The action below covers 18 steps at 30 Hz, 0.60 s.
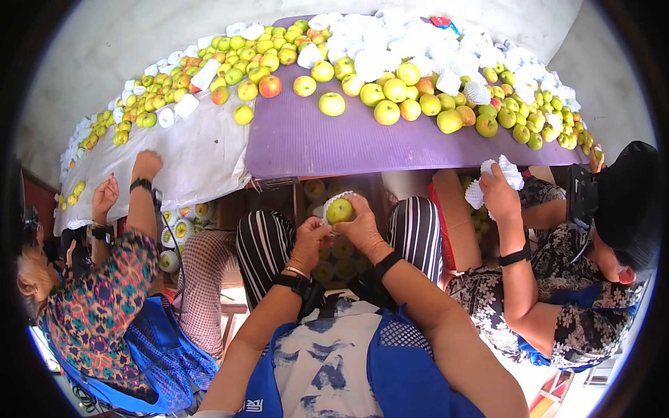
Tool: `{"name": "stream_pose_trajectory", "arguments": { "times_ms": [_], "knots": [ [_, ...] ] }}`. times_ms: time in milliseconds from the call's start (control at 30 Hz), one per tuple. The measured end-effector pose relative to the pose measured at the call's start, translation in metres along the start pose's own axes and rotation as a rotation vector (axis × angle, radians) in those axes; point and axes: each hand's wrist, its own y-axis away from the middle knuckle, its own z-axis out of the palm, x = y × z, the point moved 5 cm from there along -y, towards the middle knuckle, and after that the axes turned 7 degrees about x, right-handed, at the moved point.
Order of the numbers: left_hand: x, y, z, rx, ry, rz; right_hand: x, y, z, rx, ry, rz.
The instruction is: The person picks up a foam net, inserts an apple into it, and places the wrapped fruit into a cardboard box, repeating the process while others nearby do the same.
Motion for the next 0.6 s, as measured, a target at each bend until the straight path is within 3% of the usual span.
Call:
{"name": "stream_pose_trajectory", "arguments": {
  "times_ms": [67, 167, 267, 333, 367, 433, 533, 600],
  "knots": [
    [-0.006, -0.001, 0.0, -0.049, -0.01, -0.049, 0.001, -0.001, 0.001, -0.009, -0.039, -0.007],
    [-0.006, -0.004, 0.002, -0.056, -0.028, 0.009, 0.002, -0.001, 0.003, -0.03, -0.04, -0.054],
    [0.006, 0.005, 0.007, 0.036, 0.04, 0.06, -0.003, 0.0, 0.002, -0.077, 0.036, -0.137],
    [0.017, 0.013, 0.008, 0.159, -0.052, 0.076, -0.004, 0.002, 0.004, -0.114, 0.074, -0.18],
    [0.018, 0.012, 0.007, 0.159, -0.053, 0.075, -0.005, 0.005, 0.007, -0.16, 0.117, -0.235],
    [0.018, 0.007, 0.007, 0.078, -0.355, 0.142, -0.007, 0.008, 0.01, -0.203, 0.162, -0.29],
    [0.009, -0.002, -0.002, 0.053, -0.136, 0.02, -0.009, 0.009, 0.015, -0.243, 0.178, -0.336],
    [0.012, 0.002, -0.001, 0.052, 0.002, -0.024, 0.0, 0.004, 0.011, -0.166, -0.32, -0.06]
  ]
}}
